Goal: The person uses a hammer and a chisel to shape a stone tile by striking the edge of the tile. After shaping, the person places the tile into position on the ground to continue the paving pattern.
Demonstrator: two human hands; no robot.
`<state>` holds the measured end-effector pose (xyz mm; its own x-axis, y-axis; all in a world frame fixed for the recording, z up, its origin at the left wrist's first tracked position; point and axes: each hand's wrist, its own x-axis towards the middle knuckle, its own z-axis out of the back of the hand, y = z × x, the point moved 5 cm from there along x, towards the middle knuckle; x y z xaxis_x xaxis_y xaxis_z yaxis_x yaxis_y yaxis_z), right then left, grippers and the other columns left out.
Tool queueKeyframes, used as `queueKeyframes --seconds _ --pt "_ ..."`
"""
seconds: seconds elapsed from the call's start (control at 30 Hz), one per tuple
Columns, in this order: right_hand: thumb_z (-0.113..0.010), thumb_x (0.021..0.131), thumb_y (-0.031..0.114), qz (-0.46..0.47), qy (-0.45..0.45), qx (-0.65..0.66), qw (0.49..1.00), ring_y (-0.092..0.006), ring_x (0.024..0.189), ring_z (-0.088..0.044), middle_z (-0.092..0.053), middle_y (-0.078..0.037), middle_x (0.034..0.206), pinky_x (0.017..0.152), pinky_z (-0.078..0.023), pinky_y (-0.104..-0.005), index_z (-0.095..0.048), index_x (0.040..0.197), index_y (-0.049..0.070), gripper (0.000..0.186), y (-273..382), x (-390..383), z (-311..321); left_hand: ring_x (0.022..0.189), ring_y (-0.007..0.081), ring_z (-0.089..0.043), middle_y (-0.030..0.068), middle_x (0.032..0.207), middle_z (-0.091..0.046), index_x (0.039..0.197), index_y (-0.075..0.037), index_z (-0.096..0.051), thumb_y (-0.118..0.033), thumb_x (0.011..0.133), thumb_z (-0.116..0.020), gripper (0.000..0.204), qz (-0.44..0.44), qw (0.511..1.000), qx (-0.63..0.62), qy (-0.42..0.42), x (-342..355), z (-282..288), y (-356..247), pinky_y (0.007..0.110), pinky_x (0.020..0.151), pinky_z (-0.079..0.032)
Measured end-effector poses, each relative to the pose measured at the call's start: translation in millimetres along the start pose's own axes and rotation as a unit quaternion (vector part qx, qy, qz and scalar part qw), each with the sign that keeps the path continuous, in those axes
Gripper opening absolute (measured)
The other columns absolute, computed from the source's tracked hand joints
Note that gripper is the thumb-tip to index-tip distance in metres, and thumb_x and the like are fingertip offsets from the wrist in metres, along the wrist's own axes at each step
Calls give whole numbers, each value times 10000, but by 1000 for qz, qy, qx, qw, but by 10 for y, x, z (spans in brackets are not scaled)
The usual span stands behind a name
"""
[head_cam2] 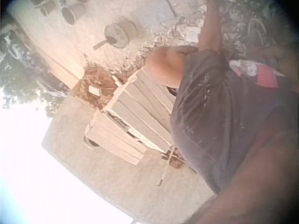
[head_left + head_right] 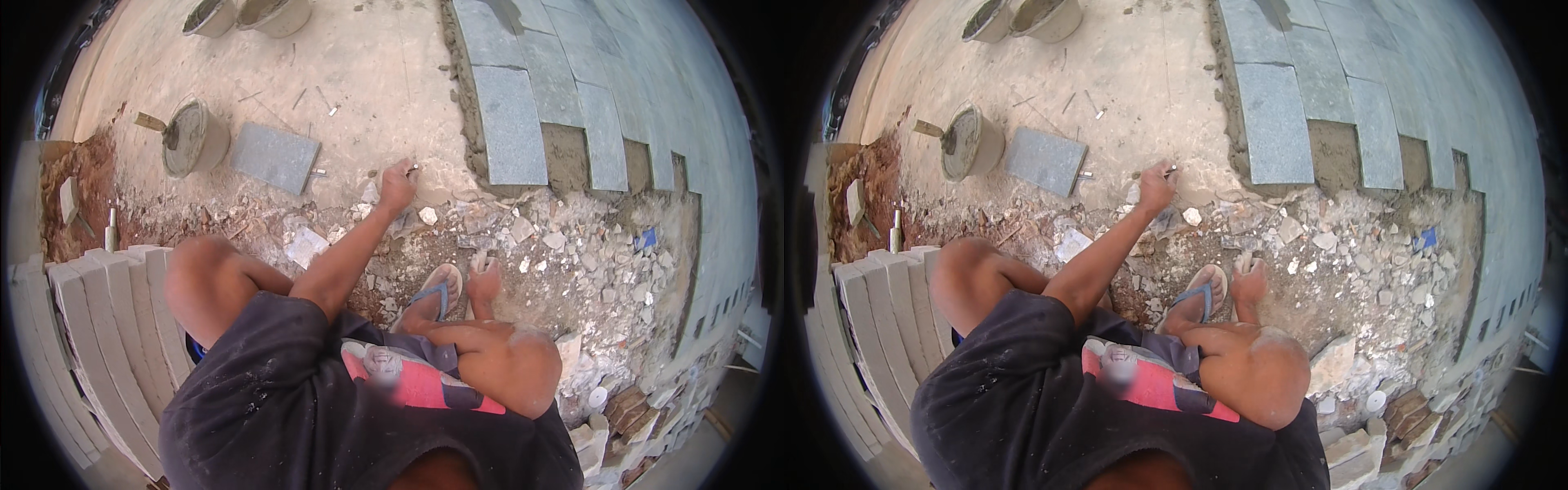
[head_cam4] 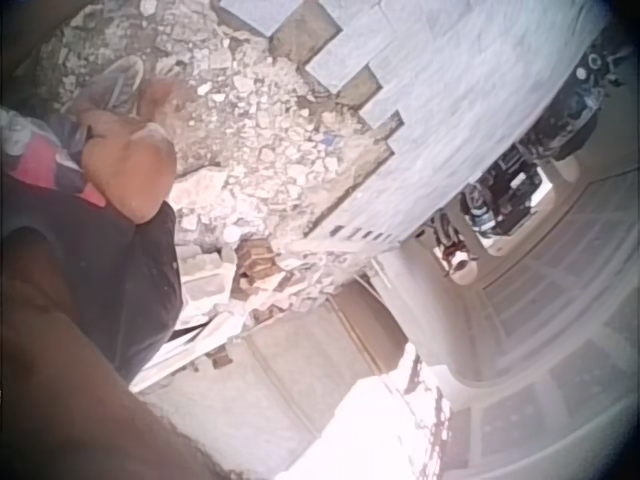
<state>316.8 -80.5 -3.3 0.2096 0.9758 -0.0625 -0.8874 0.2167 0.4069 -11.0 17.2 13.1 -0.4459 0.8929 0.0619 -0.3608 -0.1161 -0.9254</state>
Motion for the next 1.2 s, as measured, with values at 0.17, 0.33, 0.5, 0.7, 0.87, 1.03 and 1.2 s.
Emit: queueKeyframes --seconds 0.17,0.33,0.5,0.7,0.87,1.03,1.2 --pt "-720 836 384 -22 87 -20 996 -399 933 -631 -647 -195 984 790 -477 -500 -600 1003 56 388 -127 71 -93 738 285 -677 208 836 -688 977 22 -676 -6 850 -650 132 34 999 -11 -8 -54 3 -11 351 687 -514" --pt "-732 828 374 -26 104 -20 994 -399 931 -633 -650 -199 976 792 -478 -496 -602 1001 50 389 -151 66 -109 756 296 -681 211 849 -688 983 23 -676 6 851 -641 138 8 999 -47 -20 -60 -6 55 353 701 -517" --pt "-743 821 363 -31 111 -17 993 -398 928 -634 -652 -203 968 795 -480 -493 -604 999 45 390 -175 65 -116 765 299 -679 207 858 -684 976 18 -679 9 849 -641 133 -6 999 -32 -32 -81 3 25 353 710 -515" --pt "-763 805 345 -25 102 -10 994 -402 910 -639 -658 -210 944 795 -483 -487 -608 999 34 398 -168 88 -123 766 324 -683 212 843 -678 951 19 -672 -2 845 -654 109 0 1000 4 -16 -56 20 -76 365 696 -517" --pt "-752 825 294 9 105 -55 993 -368 834 -656 -660 -181 870 766 -501 -459 -606 1008 12 367 -134 93 -85 796 330 -690 215 869 -688 970 10 -683 -18 843 -661 132 6 1000 -13 -19 -59 -19 -32 372 705 -523" --pt "-734 843 258 -118 217 108 963 -334 815 -658 -649 -156 847 749 -507 -443 -599 1000 4 328 -202 85 -144 794 338 -687 218 877 -688 978 13 -680 -10 844 -655 138 17 999 -36 -21 -82 -47 38 370 707 -522" --pt "-717 861 222 -388 344 397 757 -302 799 -660 -640 -133 829 735 -512 -428 -592 1000 -4 293 -195 -109 -288 781 256 -688 183 880 -702 987 12 -695 7 849 -648 146 8 1000 -8 -19 -74 -31 81 331 720 -520"
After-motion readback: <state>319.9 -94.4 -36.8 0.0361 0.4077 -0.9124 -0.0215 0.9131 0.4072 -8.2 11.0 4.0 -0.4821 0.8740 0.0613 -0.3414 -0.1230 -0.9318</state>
